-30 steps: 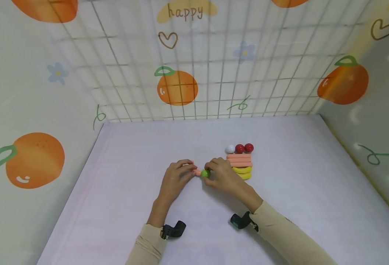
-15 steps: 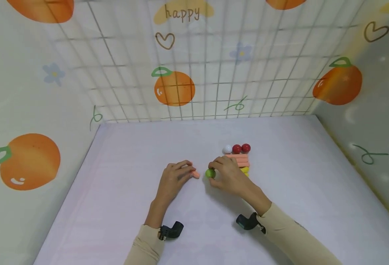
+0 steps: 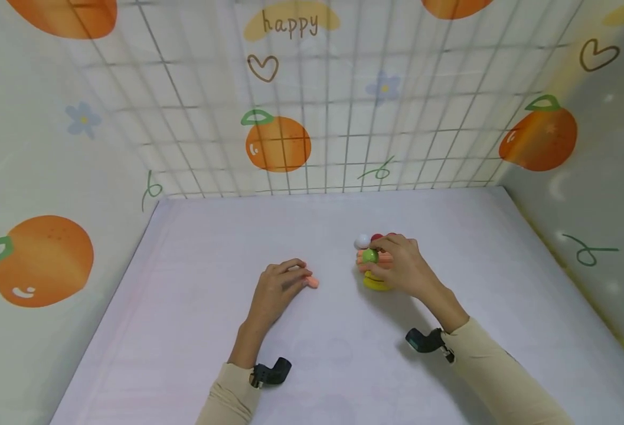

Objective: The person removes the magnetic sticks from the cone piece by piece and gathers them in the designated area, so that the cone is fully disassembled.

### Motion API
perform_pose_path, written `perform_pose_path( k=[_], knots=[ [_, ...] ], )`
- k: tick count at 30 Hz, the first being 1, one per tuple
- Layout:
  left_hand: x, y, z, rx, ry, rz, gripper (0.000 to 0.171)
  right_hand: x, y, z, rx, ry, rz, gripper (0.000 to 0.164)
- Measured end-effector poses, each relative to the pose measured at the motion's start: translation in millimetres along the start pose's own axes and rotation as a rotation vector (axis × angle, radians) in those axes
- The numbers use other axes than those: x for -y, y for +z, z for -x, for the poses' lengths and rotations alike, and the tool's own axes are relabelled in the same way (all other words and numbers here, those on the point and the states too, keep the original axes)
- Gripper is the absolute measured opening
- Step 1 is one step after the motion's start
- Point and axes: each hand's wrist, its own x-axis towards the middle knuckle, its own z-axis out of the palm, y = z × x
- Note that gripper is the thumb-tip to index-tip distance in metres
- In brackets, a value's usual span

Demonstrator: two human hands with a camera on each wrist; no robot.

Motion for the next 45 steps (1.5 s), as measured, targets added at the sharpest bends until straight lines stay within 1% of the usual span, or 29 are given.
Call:
perform_pose_path(
  k=[3, 6, 10, 13, 16, 20, 29, 33, 36, 40, 45],
  knots=[
    [0.0, 0.3, -0.2, 0.011, -0.002, -0.002, 0.018, -11.0, -5.2, 1.4, -0.024, 0.012, -0.003, 0.033],
    [1.1, 0.6, 0.0, 0.016, -0.003, -0.004, 0.019, -20.8, -9.5, 2.2, -0.028, 0.028, -0.017, 0.031],
    [2.7, -0.6, 0.5, 0.016, -0.006, 0.015, 0.02, -30.6, -14.4, 2.2, -0.018, 0.061, -0.026, 0.035],
    [4.0, -1.3, 0.3, 0.016, -0.001, 0.045, 0.02, -36.9, -18.0, 2.2, -0.029, 0.076, -0.03, 0.037],
    [5.1, -1.3, -0.1, 0.015, 0.013, 0.064, 0.021, -43.9, -20.8, 2.9, -0.055, 0.073, -0.024, 0.036],
    [5.5, -0.4, -0.6, 0.011, 0.031, 0.061, 0.022, -53.7, -23.1, 3.6, -0.083, 0.078, -0.009, 0.032],
    [4.0, -1.2, -2.2, 0.015, 0.027, 0.061, 0.021, -76.2, -28.1, -2.1, -0.131, 0.106, 0.029, 0.028],
    [4.0, -1.4, -3.1, 0.024, 0.015, 0.061, 0.02, -82.4, -29.6, -5.0, -0.115, 0.136, 0.034, 0.029],
    [3.4, -1.8, -3.4, 0.025, 0.01, 0.061, 0.02, -86.9, -29.2, -5.8, -0.082, 0.175, 0.04, 0.03],
    [2.3, -1.5, -2.6, 0.016, 0.025, 0.059, 0.02, -94.9, -26.5, -4.9, -0.04, 0.215, 0.048, 0.031],
    [2.0, -0.3, -1.3, 0.012, 0.04, 0.046, 0.018, -103.3, -22.1, -5.1, -0.012, 0.235, 0.053, 0.032]
  ],
)
